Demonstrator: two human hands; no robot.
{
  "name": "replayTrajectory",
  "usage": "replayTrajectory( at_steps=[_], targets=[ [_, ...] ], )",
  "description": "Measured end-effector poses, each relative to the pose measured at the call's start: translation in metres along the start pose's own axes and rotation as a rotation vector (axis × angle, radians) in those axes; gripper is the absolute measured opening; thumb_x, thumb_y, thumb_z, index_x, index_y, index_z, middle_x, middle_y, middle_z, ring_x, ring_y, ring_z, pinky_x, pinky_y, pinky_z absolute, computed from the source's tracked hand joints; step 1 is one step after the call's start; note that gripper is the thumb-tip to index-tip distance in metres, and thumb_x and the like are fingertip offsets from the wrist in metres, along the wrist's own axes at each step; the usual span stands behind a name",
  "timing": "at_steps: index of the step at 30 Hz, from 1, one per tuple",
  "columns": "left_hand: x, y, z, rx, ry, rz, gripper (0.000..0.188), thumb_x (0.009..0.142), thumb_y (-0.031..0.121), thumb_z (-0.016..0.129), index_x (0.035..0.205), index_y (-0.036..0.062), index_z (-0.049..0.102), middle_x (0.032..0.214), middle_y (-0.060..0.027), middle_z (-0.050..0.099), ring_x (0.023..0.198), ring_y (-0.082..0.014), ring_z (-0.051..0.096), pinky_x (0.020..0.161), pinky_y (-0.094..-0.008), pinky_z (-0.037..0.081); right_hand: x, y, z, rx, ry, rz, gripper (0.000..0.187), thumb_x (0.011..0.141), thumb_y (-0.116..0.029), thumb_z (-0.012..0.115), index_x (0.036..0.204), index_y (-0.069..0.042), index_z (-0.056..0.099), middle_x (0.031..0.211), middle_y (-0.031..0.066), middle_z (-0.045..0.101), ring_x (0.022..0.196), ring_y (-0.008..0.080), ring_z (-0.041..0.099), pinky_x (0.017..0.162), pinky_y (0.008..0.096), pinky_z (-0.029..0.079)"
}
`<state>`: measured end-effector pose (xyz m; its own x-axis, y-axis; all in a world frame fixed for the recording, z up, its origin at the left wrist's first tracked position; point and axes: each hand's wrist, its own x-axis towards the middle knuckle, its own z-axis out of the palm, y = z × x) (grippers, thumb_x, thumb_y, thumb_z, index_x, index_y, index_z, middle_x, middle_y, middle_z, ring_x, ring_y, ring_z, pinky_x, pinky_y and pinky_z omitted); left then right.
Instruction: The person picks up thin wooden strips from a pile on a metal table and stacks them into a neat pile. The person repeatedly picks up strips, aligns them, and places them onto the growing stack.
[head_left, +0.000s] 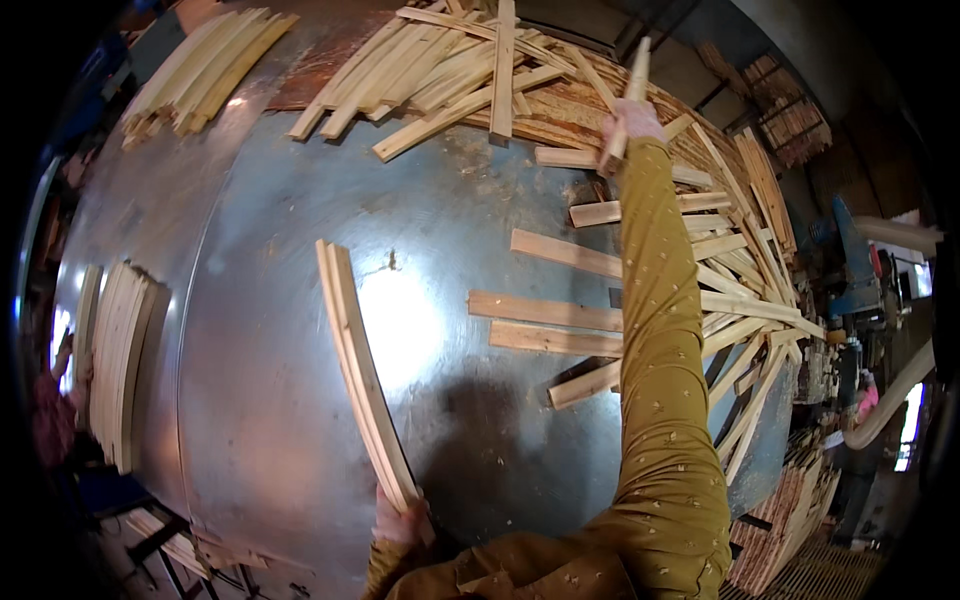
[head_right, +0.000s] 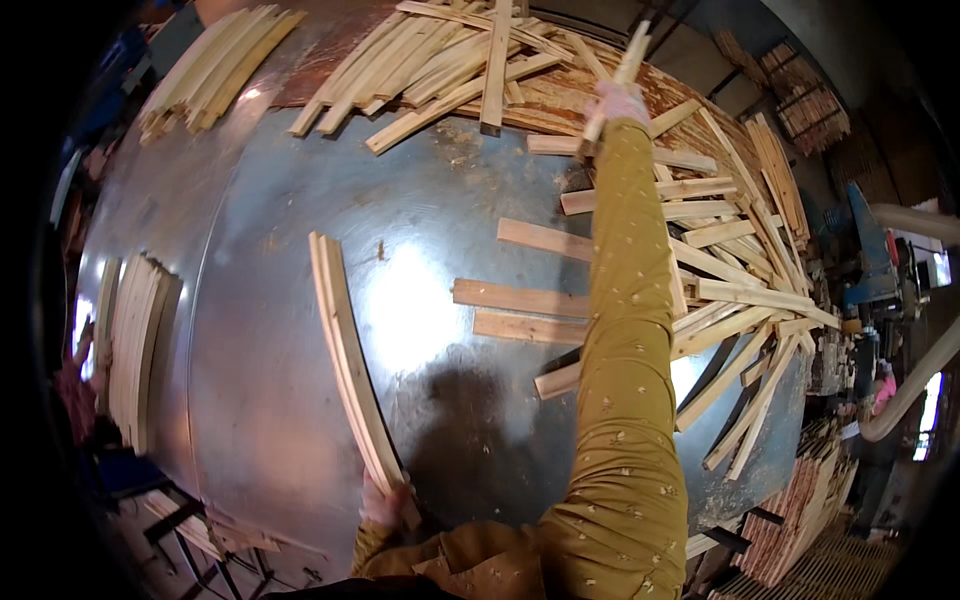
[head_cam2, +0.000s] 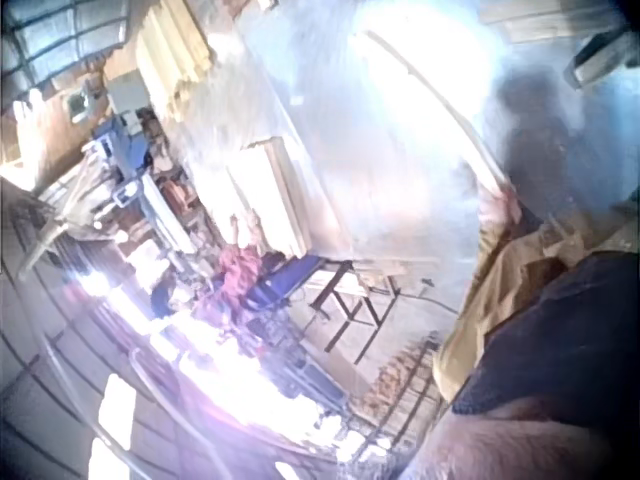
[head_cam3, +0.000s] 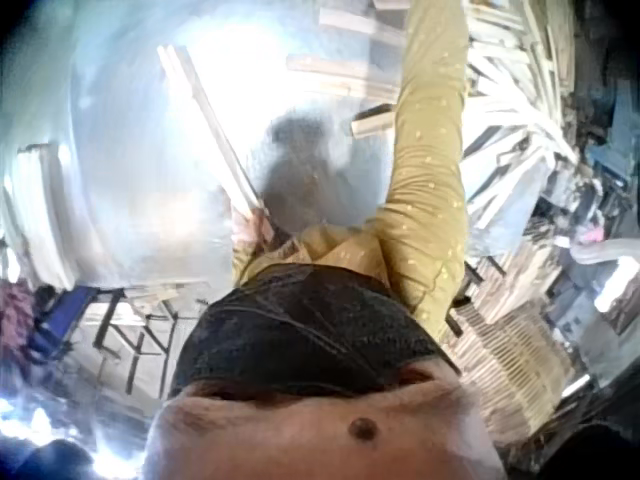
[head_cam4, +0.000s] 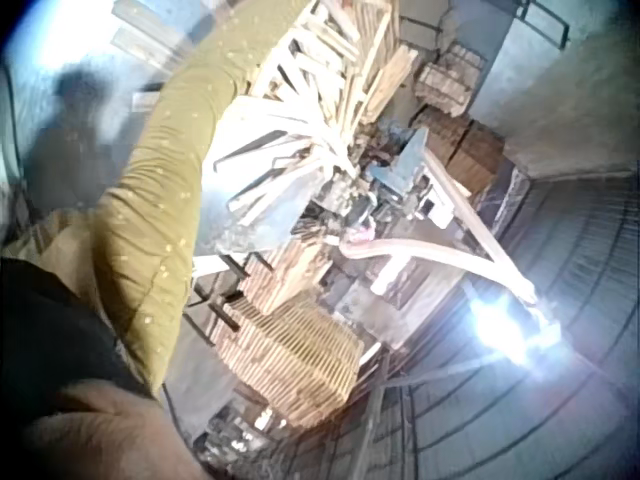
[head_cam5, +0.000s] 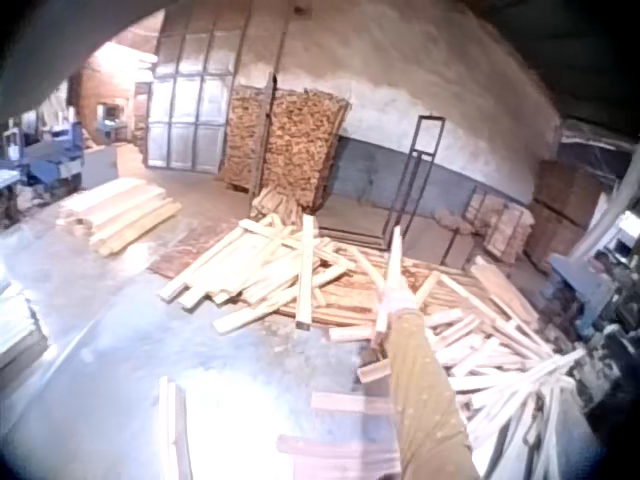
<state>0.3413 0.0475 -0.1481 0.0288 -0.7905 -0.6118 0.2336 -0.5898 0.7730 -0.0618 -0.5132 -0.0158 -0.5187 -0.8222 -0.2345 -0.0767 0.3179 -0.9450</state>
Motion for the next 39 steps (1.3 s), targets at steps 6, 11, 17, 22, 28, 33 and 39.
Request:
replayTrajectory(
  at_steps=[6, 11, 17, 22, 28, 33, 39],
  targets=[
    [-0.020, 0.012, 0.018, -0.066, 0.070, 0.014, 0.067, 0.077, 0.004, 0.063, 0.139, 0.0041, 0.037, 0.093, -0.0069, 0.058, 0.073, -0.0158, 0.057, 0.062, -0.0306, 0.052, -0.155, 0.054, -0.099, 0.424, -0.782, -0.164, 0.038, 0.093, -0.027, 0.058, 0.115, 0.003, 0.051, 0.077, 0.0075, 0.057, 0.057, 0.0167, 0.053, 0.053, 0.0273, 0.050],
    [-0.048, -0.021, 0.000, -0.076, 0.153, 0.049, 0.074, 0.079, 0.000, 0.061, 0.147, 0.0044, 0.032, 0.099, -0.0075, 0.059, 0.080, -0.0155, 0.057, 0.071, -0.0297, 0.052, -0.303, 0.113, -0.104, 0.291, -0.909, 0.241, 0.051, 0.087, -0.017, 0.065, 0.133, -0.003, 0.046, 0.085, 0.0055, 0.059, 0.066, 0.0136, 0.057, 0.055, 0.0255, 0.049],
    [-0.066, -0.030, -0.011, 0.022, 0.197, 0.007, 0.076, 0.080, -0.001, 0.061, 0.149, 0.0102, 0.030, 0.095, -0.0055, 0.056, 0.072, -0.0152, 0.055, 0.061, -0.0303, 0.052, -0.336, 0.143, -0.095, -0.252, -0.766, 0.143, 0.068, 0.083, -0.012, 0.066, 0.147, -0.006, 0.042, 0.080, 0.0030, 0.058, 0.063, 0.0117, 0.053, 0.053, 0.0263, 0.045],
    [-0.065, -0.028, -0.007, -0.039, 0.180, 0.048, 0.071, 0.082, 0.001, 0.063, 0.145, 0.0101, 0.032, 0.092, -0.0052, 0.055, 0.070, -0.0152, 0.054, 0.058, -0.0304, 0.051, -0.318, 0.125, -0.145, -0.283, -0.598, -0.045, 0.080, 0.081, -0.013, 0.071, 0.152, -0.015, 0.035, 0.087, 0.0071, 0.065, 0.065, 0.0131, 0.057, 0.058, 0.0269, 0.050],
    [-0.029, -0.014, 0.033, -0.234, -0.008, -0.013, 0.059, 0.084, 0.007, 0.064, 0.136, 0.0046, 0.037, 0.092, -0.0067, 0.056, 0.074, -0.0171, 0.058, 0.064, -0.0326, 0.053, -0.429, 0.178, -0.122, 0.246, -0.613, 0.079, 0.064, 0.089, -0.022, 0.068, 0.147, -0.012, 0.041, 0.087, 0.0066, 0.059, 0.076, 0.0163, 0.058, 0.068, 0.0289, 0.049],
    [0.006, 0.003, 0.071, -0.265, -0.110, 0.061, 0.051, 0.084, 0.009, 0.069, 0.130, 0.0009, 0.047, 0.110, -0.0118, 0.063, 0.091, -0.0197, 0.064, 0.075, -0.0339, 0.055, -0.522, 0.299, -0.032, -0.216, -0.393, -0.219, 0.044, 0.100, -0.033, 0.053, 0.133, -0.004, 0.055, 0.113, 0.0203, 0.065, 0.103, 0.0289, 0.063, 0.087, 0.0365, 0.052],
    [0.020, 0.011, 0.018, -0.022, 0.002, 0.003, 0.055, 0.082, 0.017, 0.074, 0.129, 0.0019, 0.049, 0.101, -0.0091, 0.062, 0.089, -0.0198, 0.061, 0.076, -0.0336, 0.055, -0.508, 0.262, -0.083, 0.558, -0.770, 0.602, 0.045, 0.096, -0.040, 0.058, 0.119, -0.002, 0.055, 0.098, 0.0075, 0.062, 0.088, 0.0193, 0.062, 0.086, 0.0282, 0.051]
  ],
)
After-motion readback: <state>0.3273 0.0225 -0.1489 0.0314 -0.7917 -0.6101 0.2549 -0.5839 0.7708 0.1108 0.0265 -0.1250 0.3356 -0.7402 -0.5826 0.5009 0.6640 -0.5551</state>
